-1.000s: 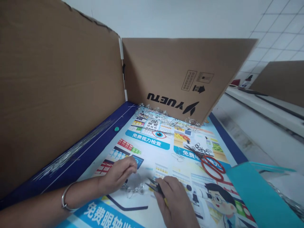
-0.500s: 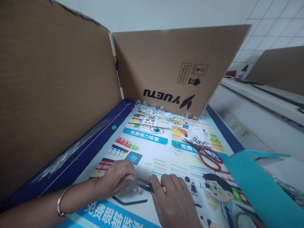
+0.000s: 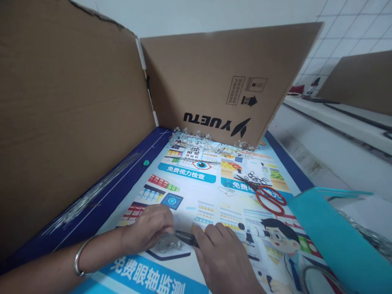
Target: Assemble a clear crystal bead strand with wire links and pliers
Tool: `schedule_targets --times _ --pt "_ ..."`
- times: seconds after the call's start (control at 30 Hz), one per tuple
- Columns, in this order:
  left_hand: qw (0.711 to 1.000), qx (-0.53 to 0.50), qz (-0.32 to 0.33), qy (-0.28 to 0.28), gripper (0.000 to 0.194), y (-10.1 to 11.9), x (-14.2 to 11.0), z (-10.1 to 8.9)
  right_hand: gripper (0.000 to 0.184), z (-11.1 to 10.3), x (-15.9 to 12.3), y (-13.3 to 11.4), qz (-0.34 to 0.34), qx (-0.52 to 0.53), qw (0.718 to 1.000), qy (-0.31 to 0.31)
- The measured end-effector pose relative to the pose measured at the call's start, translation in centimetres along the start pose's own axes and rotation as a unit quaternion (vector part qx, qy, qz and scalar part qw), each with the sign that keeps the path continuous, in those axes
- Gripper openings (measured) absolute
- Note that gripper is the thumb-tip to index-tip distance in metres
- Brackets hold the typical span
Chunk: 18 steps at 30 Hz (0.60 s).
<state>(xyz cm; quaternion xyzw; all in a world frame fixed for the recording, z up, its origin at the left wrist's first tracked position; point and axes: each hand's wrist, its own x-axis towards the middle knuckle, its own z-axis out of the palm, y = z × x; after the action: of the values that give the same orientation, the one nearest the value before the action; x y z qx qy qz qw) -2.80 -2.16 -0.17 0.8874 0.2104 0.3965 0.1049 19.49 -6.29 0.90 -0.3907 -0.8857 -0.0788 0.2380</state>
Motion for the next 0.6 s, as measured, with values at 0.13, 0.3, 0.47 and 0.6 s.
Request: schedule_targets --times 0.13,0.3,0.47,0.6 --pt "1.0 0.004 0.008 -0.014 0.015 -0.11 0.01 -0.1 0.023 0.23 -0.29 0.17 0.015 0.057 0.998 -0.035" --pt "0.999 -0.019 -0.028 -0.042 0.022 -0.05 0.05 -0.27 0.025 0.73 -0.66 0.45 0.054 0.139 0.983 -0.11" --pt "0.981 -0.106 -0.144 -0.071 0.027 0.07 0.32 -0.47 0.023 0.49 -0.32 0.53 0.124 0.211 0.954 -0.176" --pt "0.921 -0.259 -0.27 -0.104 0.023 -0.04 0.77 -0.7 0.022 0.33 0.06 0.77 0.172 0.282 0.923 -0.196"
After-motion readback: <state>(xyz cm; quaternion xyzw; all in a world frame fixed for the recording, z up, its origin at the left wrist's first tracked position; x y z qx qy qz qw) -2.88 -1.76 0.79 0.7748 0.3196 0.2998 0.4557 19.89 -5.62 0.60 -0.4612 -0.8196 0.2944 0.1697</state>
